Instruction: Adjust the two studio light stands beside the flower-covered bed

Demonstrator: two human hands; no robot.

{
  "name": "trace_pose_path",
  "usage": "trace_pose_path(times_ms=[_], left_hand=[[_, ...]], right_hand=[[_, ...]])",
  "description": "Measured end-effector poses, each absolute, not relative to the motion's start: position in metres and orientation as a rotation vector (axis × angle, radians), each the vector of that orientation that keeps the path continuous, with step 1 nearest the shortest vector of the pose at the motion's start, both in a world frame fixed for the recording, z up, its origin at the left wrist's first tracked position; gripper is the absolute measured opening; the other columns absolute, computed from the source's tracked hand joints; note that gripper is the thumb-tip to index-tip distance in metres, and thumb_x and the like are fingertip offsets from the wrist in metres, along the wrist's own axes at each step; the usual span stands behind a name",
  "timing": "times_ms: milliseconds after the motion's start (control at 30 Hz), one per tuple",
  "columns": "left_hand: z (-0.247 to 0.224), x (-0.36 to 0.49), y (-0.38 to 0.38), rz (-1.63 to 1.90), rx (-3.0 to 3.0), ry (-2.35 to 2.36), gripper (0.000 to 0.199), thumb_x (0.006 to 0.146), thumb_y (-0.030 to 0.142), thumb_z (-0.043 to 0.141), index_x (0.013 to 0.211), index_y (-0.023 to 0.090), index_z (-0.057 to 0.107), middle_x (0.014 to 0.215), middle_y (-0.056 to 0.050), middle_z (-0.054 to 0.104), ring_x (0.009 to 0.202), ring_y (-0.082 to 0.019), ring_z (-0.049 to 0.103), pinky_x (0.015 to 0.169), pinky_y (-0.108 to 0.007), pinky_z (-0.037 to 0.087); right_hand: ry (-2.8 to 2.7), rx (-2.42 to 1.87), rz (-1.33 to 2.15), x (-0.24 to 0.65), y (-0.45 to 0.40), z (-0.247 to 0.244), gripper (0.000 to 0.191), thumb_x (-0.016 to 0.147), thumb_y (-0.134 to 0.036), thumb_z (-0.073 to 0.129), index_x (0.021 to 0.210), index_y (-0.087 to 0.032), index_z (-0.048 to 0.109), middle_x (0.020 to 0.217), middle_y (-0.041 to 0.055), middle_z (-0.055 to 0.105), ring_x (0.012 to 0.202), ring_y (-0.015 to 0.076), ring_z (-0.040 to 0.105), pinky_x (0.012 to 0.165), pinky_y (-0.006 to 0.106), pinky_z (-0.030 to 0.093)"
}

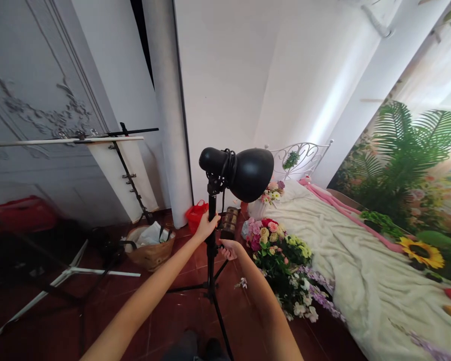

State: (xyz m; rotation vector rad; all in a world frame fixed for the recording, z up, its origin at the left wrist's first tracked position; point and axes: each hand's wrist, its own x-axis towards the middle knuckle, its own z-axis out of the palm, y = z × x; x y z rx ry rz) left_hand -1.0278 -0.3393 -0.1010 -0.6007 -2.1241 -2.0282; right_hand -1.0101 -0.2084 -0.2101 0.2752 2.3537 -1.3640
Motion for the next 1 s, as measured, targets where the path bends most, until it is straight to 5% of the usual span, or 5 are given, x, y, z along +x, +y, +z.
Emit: trace_pose_path(times_ms=[200, 500, 633, 767, 1000], left_hand=[[-0.105, -1.037, -0.328, -2.237, -0.486, -2.151, 0.019, 0.068, 0.026, 0.055, 0.056, 0.016, 0.044, 0.046, 0.006, 0.039, 0.045, -0.006, 0.036, 0.047, -0.019, 0.028], [-0.105, -1.041, -0.33, -2.223, -0.452, -2.09, 0.02, 0.066, 0.027, 0.054, 0.054, 0.016, 0.041, 0.05, 0.005, 0.037, 0.049, -0.006, 0.033, 0.048, -0.02, 0.025], [-0.107, -1.042, -0.33, -2.216, -0.462, -2.092, 0.02, 0.066, 0.027, 0.053, 0.055, 0.016, 0.041, 0.053, 0.005, 0.035, 0.05, -0.006, 0.031, 0.048, -0.02, 0.024], [-0.109, -1.043, -0.331, -2.216, -0.483, -2.083, 0.02, 0.066, 0.026, 0.053, 0.055, 0.016, 0.04, 0.053, 0.005, 0.035, 0.051, -0.006, 0.032, 0.049, -0.02, 0.024], [-0.108, -1.044, -0.332, -2.235, -0.499, -2.071, 0.02, 0.067, 0.026, 0.054, 0.056, 0.017, 0.04, 0.053, 0.005, 0.035, 0.05, -0.006, 0.032, 0.048, -0.02, 0.024]], right_hand=[[2.07, 0.341, -1.274, -1.031, -0.207, -0.212, 0.03, 0.082, -0.014, 0.046, 0.052, -0.013, 0.044, 0.041, -0.0071, 0.03, 0.038, 0.0045, 0.024, 0.043, 0.017, 0.025], [2.751, 0.226, -1.404, -1.006, -0.227, -0.255, 0.031, 0.09, -0.038, 0.034, 0.071, -0.018, 0.048, 0.065, 0.0006, 0.049, 0.061, 0.0128, 0.046, 0.057, 0.021, 0.033], [3.292, -0.074, -1.048, -1.004, -0.225, -0.28, 0.037, 0.092, -0.037, 0.025, 0.076, -0.018, 0.053, 0.072, 0.0048, 0.056, 0.067, 0.0148, 0.053, 0.063, 0.022, 0.036], [3.313, -0.28, -0.838, -1.004, -0.216, -0.268, 0.038, 0.093, -0.037, 0.025, 0.079, -0.02, 0.055, 0.075, 0.0036, 0.057, 0.067, 0.0133, 0.055, 0.061, 0.021, 0.037], [3.093, -0.435, -1.08, -0.988, -0.202, -0.234, 0.029, 0.086, -0.038, 0.046, 0.109, -0.021, 0.053, 0.088, 0.0031, 0.058, 0.068, 0.0131, 0.058, 0.065, 0.024, 0.046]])
